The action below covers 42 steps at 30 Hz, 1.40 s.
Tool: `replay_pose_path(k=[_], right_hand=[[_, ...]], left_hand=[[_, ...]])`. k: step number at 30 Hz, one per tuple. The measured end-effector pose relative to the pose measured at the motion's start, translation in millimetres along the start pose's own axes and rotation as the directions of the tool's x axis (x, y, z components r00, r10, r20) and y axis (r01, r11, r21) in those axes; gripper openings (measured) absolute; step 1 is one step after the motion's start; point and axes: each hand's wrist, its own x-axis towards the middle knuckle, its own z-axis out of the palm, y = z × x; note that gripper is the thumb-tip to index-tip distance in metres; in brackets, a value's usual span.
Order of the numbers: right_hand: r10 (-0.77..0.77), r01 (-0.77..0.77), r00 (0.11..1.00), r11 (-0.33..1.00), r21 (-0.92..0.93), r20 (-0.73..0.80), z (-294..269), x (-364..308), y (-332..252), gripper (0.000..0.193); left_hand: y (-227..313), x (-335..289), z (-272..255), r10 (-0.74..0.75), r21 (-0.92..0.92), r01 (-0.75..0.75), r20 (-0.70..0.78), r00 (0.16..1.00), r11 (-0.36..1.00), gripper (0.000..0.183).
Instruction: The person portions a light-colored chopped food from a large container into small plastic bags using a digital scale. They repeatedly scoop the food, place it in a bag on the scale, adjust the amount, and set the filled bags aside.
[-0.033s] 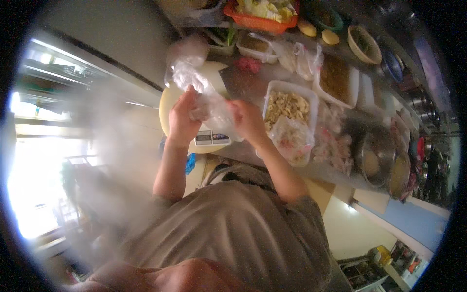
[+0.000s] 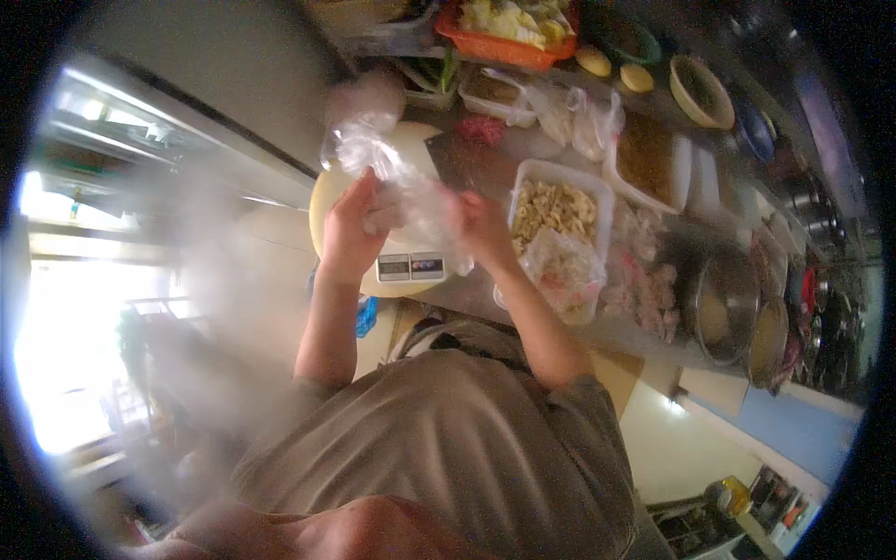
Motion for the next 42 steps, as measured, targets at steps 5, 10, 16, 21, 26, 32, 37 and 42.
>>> replay_pose_path(k=[5, 10, 16, 21, 26, 32, 37, 42], right_hand=[[0.057, -0.112, 0.992, 0.003, 0.994, 0.112, -16, -4, -12, 0.037], [-0.636, -0.254, 0.769, -0.207, 0.945, 0.067, -13, -6, -38, 0.032], [-0.589, 0.424, 0.79, 0.326, 0.845, -0.169, -32, -13, -116, 0.015], [-0.784, 0.394, 0.613, 0.411, 0.822, 0.099, -101, -3, -236, 0.011], [-0.935, 0.951, 0.284, 0.303, 0.064, 0.211, -123, -27, -319, 0.016], [-0.912, 0.963, 0.233, 0.17, -0.208, 0.337, -79, -24, -332, 0.025], [-1.0, 0.99, 0.029, 0.029, 0.135, -0.001, -58, 2, -376, 0.029], [-0.999, 0.979, -0.021, -0.014, 0.204, 0.036, -23, -32, -429, 0.023]], left_hand=[[27, 8, -44, 0.12, -0.623, 0.405, 0.629, 0.768, 0.67, 0.02], [19, -1, -44, 0.194, -0.793, 0.05, 0.209, 0.958, 0.607, 0.023], [109, -9, -36, 0.484, -0.692, -0.068, 0.428, 0.763, 0.719, 0.029], [195, -53, 7, 0.448, 0.426, -0.883, 0.762, 0.468, 0.198, 0.036], [267, -73, 24, 0.555, 0.231, -0.878, 0.7, 0.449, 0.419, 0.022], [319, -101, -10, 0.55, -0.29, -0.525, 0.704, 0.45, 0.801, 0.036], [336, -154, -30, 0.566, -0.09, -0.798, 0.752, 0.339, 0.596, 0.043], [358, -220, -67, 0.779, 0.416, -0.908, 0.556, 0.289, 0.039, 0.036]])
